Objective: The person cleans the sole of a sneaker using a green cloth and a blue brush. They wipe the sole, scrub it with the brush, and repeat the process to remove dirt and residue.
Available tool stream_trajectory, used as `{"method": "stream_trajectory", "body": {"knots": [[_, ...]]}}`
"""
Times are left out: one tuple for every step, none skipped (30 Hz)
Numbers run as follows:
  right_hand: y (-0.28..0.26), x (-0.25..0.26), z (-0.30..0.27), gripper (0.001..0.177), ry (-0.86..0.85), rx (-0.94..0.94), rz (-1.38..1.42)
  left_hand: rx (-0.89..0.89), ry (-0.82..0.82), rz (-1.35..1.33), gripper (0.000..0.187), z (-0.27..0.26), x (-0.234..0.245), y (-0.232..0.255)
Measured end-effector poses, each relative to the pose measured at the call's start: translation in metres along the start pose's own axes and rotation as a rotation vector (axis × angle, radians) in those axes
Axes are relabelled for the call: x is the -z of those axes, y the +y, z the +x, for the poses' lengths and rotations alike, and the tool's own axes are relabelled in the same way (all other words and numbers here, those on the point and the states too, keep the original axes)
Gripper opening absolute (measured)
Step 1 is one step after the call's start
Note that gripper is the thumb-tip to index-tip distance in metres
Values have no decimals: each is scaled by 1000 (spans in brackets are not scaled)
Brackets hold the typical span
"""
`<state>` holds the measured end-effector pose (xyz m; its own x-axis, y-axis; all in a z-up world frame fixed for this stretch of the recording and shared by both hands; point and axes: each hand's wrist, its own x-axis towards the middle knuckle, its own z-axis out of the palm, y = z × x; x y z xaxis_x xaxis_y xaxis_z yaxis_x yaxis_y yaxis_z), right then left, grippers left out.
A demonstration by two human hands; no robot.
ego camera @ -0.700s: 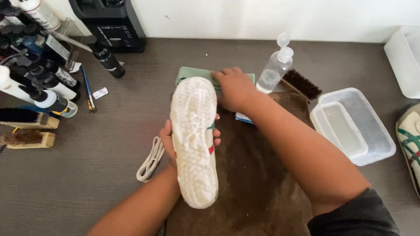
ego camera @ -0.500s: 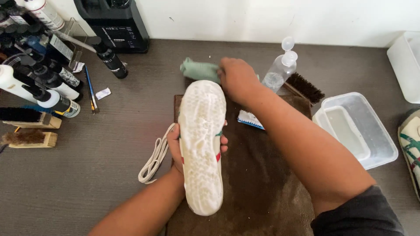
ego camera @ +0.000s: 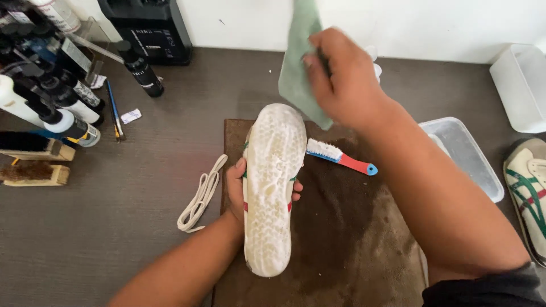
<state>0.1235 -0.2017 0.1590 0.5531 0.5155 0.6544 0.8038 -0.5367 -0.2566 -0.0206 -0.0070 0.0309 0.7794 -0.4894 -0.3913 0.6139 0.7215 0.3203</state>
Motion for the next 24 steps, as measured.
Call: {"method": "stream_trajectory", "body": {"knots": [[-6,-1,-4,11,-3,-2,-3,4,-2,-2,97,4,8,-3],[-11,-1,-8,17,-106,19,0,46,-54,-7,99,9,15,-4],[-17,-2,-11,23,-210,41,2,89,-105,-11,101,13,22,-5],[-26,-1,-12,23,-209,40,0,90,-107,-10,101,13,21,-7],[-35,0,-13,28,-291,-56,119,84,-73,10,100,12,20,-8],[-45,1,-13,35,-374,-148,240,75,-38,29,100,12,20,-9],[-47,0,-11,35,-373,-145,238,73,-39,29,100,15,22,-12],[-49,-1,-10,54,-369,-149,223,25,-81,16,98,16,24,-15],[-51,-2,-9,73,-365,-153,208,-22,-123,3,97,18,27,-18],[-50,-5,-10,73,-363,-153,209,-23,-123,5,97,20,29,-20],[-48,-8,-11,81,-411,-77,128,-67,-159,13,91,22,31,-22],[-46,-10,-12,91,-460,0,46,-112,-196,20,86,24,33,-24],[-59,-6,-10,91,-459,0,46,-112,-196,22,86,24,30,-24],[-72,-3,-7,91,-606,-65,67,-170,-172,39,78,23,27,-24],[-85,1,-5,93,-753,-130,89,-227,-147,57,71,23,25,-25],[-77,-11,-15,93,-758,-130,90,-228,-146,52,71,22,25,-23],[-69,-23,-26,71,-610,-57,134,-184,-111,68,76,22,24,-21],[-61,-35,-38,53,-458,13,178,-138,-78,87,81,22,24,-20],[-63,-39,-42,53,-460,10,179,-135,-77,85,81,22,25,-21],[-65,-43,-45,43,-369,7,223,-166,-62,70,81,21,26,-21],[-67,-47,-48,36,-278,5,267,-198,-46,54,81,21,26,-20],[-69,-50,-50,36,-276,3,267,-196,-45,56,81,21,26,-21],[-72,-53,-52,31,-208,-25,284,-181,-4,-12,73,21,26,-22],[-75,-57,-54,28,-140,-54,302,-164,39,-80,66,20,27,-23]]}}
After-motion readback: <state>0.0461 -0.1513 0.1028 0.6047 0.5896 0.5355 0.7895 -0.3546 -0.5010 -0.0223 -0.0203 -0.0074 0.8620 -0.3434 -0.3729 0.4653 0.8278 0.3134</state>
